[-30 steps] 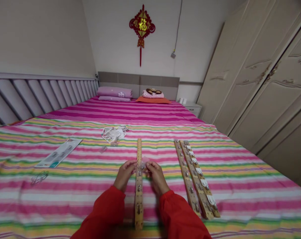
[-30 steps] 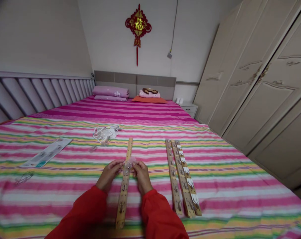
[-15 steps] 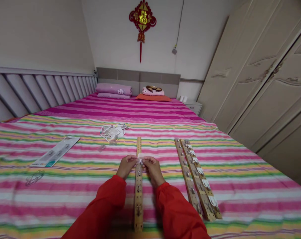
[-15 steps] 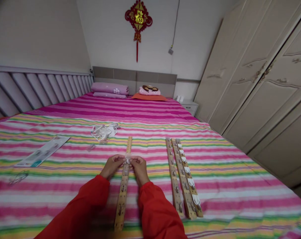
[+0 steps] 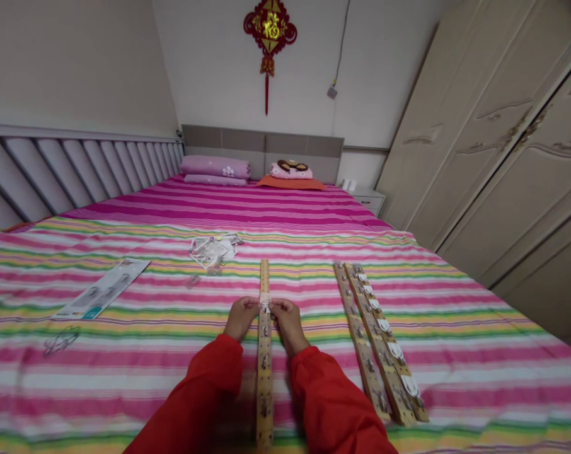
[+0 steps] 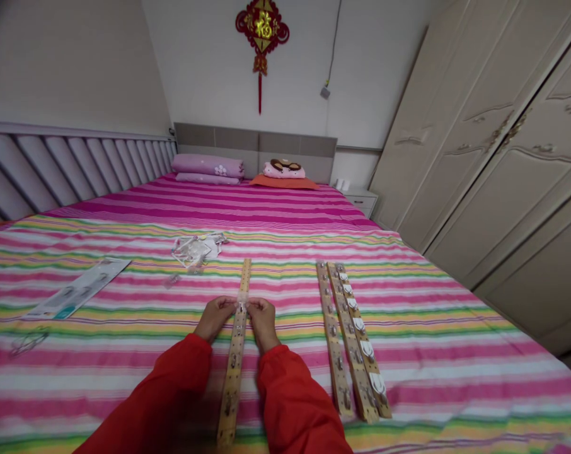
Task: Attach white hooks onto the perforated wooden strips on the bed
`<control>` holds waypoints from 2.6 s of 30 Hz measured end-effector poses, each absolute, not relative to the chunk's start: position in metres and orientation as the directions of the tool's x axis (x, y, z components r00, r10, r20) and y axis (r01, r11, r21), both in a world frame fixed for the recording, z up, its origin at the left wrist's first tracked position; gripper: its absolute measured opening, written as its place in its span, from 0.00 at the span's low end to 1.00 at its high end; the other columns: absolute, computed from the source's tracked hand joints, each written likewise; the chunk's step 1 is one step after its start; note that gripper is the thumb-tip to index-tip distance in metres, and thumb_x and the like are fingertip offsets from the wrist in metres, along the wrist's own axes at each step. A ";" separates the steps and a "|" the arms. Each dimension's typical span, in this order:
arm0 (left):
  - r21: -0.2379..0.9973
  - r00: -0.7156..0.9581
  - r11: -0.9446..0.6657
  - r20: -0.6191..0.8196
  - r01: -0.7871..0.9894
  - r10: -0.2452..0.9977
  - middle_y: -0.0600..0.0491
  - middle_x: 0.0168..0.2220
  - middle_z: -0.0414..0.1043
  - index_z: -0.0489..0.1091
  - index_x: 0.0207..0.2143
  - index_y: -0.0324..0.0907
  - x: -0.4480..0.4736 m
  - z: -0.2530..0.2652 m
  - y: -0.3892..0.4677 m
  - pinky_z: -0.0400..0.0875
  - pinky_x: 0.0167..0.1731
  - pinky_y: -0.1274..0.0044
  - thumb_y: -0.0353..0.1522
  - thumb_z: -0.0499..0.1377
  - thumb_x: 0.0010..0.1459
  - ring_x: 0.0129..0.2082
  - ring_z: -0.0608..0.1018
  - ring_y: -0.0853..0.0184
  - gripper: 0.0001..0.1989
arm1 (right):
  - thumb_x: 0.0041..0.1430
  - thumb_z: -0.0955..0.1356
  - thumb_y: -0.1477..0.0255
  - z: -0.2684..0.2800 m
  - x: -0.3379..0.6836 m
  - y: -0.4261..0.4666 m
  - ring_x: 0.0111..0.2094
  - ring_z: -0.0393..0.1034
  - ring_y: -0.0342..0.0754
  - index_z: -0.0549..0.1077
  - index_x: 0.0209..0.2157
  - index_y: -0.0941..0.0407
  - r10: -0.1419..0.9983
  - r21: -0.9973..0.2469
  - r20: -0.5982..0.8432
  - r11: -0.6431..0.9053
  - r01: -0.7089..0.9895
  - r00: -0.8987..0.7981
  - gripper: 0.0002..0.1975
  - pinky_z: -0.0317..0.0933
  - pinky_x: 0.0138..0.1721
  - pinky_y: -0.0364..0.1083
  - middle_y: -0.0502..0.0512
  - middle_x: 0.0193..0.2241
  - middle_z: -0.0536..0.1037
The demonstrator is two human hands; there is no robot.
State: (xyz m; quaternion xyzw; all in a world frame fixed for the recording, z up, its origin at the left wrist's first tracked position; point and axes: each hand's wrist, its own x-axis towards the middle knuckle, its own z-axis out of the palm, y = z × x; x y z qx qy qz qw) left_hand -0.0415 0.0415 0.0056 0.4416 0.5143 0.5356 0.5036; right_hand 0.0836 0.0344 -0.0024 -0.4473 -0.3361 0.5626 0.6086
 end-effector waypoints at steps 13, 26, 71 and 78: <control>0.997 -0.145 0.036 -0.046 -0.068 0.988 0.52 0.22 0.74 0.72 0.26 0.36 -0.040 -0.002 0.042 0.68 0.31 0.74 0.35 0.66 0.32 0.26 0.75 0.66 0.16 | 0.34 0.70 0.72 -0.011 0.081 0.039 0.18 0.61 0.41 0.76 0.22 0.58 0.982 -0.931 -0.079 -0.012 -0.364 0.171 0.07 0.53 0.19 0.41 0.48 0.15 0.73; 0.998 -0.181 -0.010 0.020 0.059 0.983 0.57 0.22 0.68 0.75 0.32 0.37 -0.039 -0.005 0.042 0.65 0.27 0.78 0.36 0.66 0.33 0.24 0.70 0.71 0.19 | 0.33 0.70 0.74 -0.025 0.081 0.046 0.15 0.58 0.38 0.71 0.27 0.58 0.973 -0.930 -0.148 -0.075 -0.359 0.179 0.13 0.52 0.18 0.39 0.41 0.15 0.67; 0.990 0.062 0.138 -0.136 -0.030 0.989 0.57 0.16 0.68 0.76 0.24 0.36 -0.039 -0.004 0.028 0.67 0.26 0.76 0.34 0.66 0.32 0.19 0.70 0.70 0.13 | 0.30 0.65 0.79 0.008 0.081 0.012 0.11 0.54 0.38 0.74 0.14 0.59 0.969 -0.925 -0.245 -0.222 -0.307 0.038 0.06 0.46 0.13 0.39 0.46 0.07 0.67; 0.995 0.178 -0.012 -0.005 0.098 0.984 0.55 0.19 0.71 0.77 0.25 0.37 -0.041 -0.001 -0.008 0.64 0.26 0.78 0.36 0.63 0.39 0.23 0.71 0.68 0.11 | 0.31 0.65 0.78 0.006 0.086 -0.023 0.11 0.50 0.37 0.75 0.14 0.58 0.979 -0.938 -0.203 -0.192 -0.287 0.011 0.06 0.42 0.13 0.39 0.46 0.08 0.67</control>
